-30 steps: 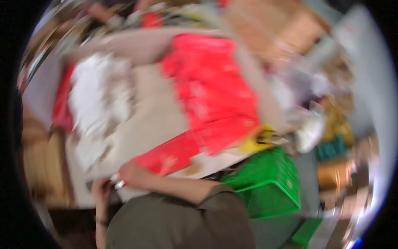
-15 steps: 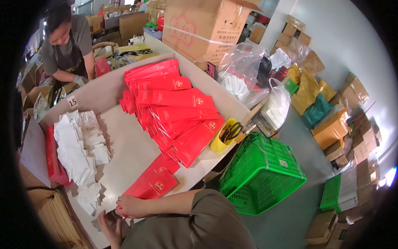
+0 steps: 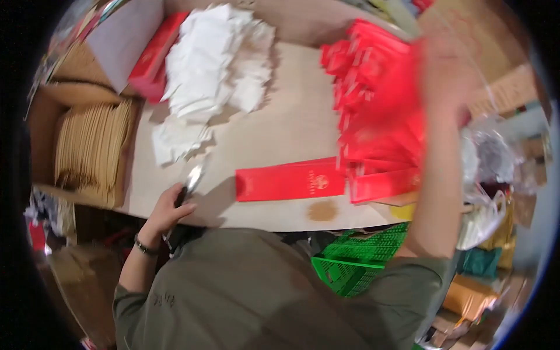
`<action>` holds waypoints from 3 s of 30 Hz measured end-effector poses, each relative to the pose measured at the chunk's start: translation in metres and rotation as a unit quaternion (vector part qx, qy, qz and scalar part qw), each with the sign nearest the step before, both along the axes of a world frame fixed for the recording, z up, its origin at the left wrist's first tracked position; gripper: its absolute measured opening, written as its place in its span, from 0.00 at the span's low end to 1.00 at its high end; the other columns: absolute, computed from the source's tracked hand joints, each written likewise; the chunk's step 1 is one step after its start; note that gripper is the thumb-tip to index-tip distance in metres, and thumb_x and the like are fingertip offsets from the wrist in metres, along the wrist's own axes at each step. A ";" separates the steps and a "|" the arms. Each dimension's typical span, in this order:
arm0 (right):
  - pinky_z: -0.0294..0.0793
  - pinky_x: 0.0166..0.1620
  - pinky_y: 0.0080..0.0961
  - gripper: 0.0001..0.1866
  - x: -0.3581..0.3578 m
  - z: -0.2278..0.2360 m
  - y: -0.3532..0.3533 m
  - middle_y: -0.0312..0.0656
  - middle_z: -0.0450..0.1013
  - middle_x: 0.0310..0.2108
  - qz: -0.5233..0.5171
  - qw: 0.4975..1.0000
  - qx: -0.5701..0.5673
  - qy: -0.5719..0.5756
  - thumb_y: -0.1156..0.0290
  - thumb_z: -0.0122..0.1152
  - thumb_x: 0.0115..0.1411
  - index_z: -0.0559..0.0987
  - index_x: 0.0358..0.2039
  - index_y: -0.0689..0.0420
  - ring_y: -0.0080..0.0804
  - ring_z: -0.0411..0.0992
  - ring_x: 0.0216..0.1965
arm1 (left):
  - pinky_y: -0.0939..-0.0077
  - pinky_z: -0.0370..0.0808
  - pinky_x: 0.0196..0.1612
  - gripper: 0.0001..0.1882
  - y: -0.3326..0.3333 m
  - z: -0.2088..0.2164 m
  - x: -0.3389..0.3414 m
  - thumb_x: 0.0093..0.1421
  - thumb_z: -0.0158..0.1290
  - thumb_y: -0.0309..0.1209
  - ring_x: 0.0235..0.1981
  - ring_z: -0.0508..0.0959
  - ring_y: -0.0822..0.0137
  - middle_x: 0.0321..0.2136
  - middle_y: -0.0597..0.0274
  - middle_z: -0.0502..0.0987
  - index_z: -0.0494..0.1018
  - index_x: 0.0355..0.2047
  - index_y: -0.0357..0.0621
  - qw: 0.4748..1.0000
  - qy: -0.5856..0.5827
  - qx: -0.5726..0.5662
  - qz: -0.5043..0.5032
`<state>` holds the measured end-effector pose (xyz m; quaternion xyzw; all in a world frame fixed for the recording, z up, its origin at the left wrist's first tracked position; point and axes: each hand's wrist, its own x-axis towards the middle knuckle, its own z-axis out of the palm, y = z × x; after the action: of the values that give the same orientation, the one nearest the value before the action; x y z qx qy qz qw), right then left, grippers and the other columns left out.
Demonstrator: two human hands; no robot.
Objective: Using a metal loading tool to insert bundles of incense sticks into red paper sleeves.
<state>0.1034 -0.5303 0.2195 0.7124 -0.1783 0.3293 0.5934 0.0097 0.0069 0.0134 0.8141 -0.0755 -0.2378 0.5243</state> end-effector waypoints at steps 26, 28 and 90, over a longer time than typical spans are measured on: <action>0.70 0.32 0.44 0.18 -0.100 -0.227 0.278 0.48 0.74 0.22 0.201 0.525 0.723 0.402 0.57 0.58 0.63 0.74 0.24 0.59 0.50 0.73 0.27 | 0.61 0.76 0.41 0.31 -0.020 -0.013 -0.009 0.47 0.67 0.34 0.40 0.77 0.49 0.41 0.53 0.74 0.69 0.51 0.41 0.956 -0.202 0.215 0.002; 0.71 0.32 0.43 0.16 -0.098 -0.231 0.279 0.48 0.74 0.22 0.212 0.515 0.735 0.387 0.60 0.58 0.62 0.75 0.23 0.59 0.50 0.74 0.27 | 0.62 0.76 0.41 0.36 -0.016 -0.014 -0.008 0.45 0.69 0.34 0.40 0.77 0.50 0.40 0.54 0.73 0.68 0.55 0.41 0.957 -0.221 0.188 -0.022; 0.67 0.58 0.44 0.22 -0.111 -0.225 0.280 0.54 0.68 0.55 0.478 0.445 0.622 0.432 0.70 0.69 0.49 0.74 0.44 0.62 0.54 0.66 0.56 | 0.60 0.76 0.45 0.21 -0.064 -0.014 -0.011 0.54 0.63 0.33 0.40 0.78 0.48 0.39 0.48 0.78 0.74 0.46 0.39 0.995 -0.070 -0.064 0.003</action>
<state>-0.0080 -0.2506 -0.0059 0.9138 0.3128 0.0114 -0.2590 -0.0013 -0.0573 -0.0011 0.7938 -0.1244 -0.1732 0.5695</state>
